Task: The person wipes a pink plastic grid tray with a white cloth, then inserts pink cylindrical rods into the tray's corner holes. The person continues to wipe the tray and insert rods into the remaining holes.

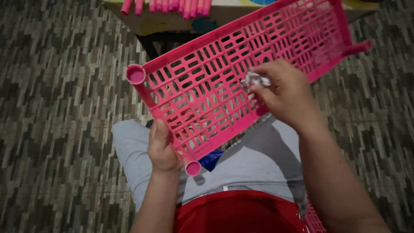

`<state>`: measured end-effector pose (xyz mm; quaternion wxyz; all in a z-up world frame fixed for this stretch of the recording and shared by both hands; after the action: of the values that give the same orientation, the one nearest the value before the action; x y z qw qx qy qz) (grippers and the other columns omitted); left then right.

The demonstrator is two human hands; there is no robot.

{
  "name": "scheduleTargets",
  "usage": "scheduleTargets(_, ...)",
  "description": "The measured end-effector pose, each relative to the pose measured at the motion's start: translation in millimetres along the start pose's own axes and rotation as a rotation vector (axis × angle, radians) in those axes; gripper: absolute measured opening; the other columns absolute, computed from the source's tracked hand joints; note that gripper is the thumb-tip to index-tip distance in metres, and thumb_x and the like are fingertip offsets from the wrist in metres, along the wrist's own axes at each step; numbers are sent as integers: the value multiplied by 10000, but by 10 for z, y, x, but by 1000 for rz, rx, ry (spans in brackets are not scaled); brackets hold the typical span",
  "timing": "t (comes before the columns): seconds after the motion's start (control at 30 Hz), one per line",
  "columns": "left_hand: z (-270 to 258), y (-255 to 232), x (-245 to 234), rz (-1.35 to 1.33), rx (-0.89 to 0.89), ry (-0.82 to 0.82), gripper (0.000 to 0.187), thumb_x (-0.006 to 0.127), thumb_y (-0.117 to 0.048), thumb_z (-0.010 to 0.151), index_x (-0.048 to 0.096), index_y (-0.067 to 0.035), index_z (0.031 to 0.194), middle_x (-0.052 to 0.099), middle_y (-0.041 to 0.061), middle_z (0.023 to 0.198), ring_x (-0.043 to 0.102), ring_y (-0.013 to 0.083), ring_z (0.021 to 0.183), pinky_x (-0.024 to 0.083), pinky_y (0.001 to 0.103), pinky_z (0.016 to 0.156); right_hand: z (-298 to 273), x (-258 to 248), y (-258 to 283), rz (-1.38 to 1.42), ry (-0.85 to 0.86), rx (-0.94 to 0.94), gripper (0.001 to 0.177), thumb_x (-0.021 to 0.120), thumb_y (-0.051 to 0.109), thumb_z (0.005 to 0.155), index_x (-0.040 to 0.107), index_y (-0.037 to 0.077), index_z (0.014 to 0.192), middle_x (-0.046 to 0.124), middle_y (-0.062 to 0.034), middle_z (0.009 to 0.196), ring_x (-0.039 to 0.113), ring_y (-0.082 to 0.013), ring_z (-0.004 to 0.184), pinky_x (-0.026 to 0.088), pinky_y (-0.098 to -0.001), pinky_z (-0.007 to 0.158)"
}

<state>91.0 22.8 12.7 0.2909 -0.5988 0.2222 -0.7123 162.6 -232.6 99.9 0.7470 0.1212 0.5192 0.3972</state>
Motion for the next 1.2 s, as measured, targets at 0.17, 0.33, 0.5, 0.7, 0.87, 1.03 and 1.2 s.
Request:
scheduleTargets(0.17, 11, 27, 12, -76, 0, 0, 622, 463, -342, 1122, 348, 63, 1581, 501, 212, 1540, 554, 322, 1383, 447, 477, 1179, -61, 121, 400, -88, -115, -214, 192, 836, 131, 879, 699, 59, 993, 668, -127, 889, 665, -317, 824, 515, -415, 710)
scheduleTargets(0.33, 47, -62, -19, 72, 60, -1, 622, 458, -344, 1126, 351, 78, 1570, 515, 208, 1527, 556, 308, 1383, 448, 454, 1186, -404, 474, 892, 122, 145, -358, 159, 732, 36, 787, 687, 89, 930, 664, -127, 878, 673, -345, 853, 539, -443, 783)
scheduleTargets(0.5, -32, -194, -76, 114, 62, 15, 601, 479, -313, 1112, 362, 78, 1553, 536, 207, 1501, 567, 308, 1366, 462, 445, 1164, -121, -226, 116, 45, -85, -95, 158, 723, 67, 877, 719, 51, 1034, 711, -127, 962, 725, -277, 832, 578, -370, 736)
scheduleTargets(0.7, -56, -317, -15, 128, 98, 13, 615, 510, -260, 1081, 375, 94, 1565, 548, 221, 1487, 575, 318, 1349, 464, 449, 1158, -77, -170, -141, -270, -46, -129, 106, 755, 65, 855, 739, 54, 959, 700, -155, 934, 694, -353, 878, 554, -437, 780)
scheduleTargets(0.87, -82, -337, -34, 242, 134, -68, 643, 535, -251, 1039, 353, 96, 1550, 525, 213, 1503, 564, 310, 1372, 448, 441, 1188, -303, 219, 325, -158, -12, -167, 103, 722, 21, 814, 666, 40, 898, 620, -155, 862, 633, -377, 854, 515, -479, 762)
scheduleTargets(1.03, -77, -321, 30, 276, 140, -59, 642, 555, -232, 1036, 368, 109, 1546, 544, 222, 1487, 576, 310, 1356, 448, 435, 1183, -507, 496, 853, -1, 33, -177, 130, 746, 36, 828, 644, 47, 909, 615, -145, 887, 630, -356, 855, 519, -459, 741)
scheduleTargets(1.2, -102, -344, -6, 219, 149, -50, 640, 545, -215, 1028, 352, 105, 1548, 526, 207, 1504, 566, 295, 1373, 441, 425, 1200, -535, 495, 692, 144, 69, -328, 142, 744, 55, 840, 678, 67, 966, 680, -110, 986, 677, -326, 942, 555, -422, 810)
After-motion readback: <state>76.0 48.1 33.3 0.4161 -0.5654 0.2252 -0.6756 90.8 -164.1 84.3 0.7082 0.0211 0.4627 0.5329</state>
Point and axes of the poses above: each hand's wrist, its own z-axis towards the middle knuckle, its own x-axis out of the palm, y = z × x, the point moved 10 cm from there along z, towards the middle knuckle
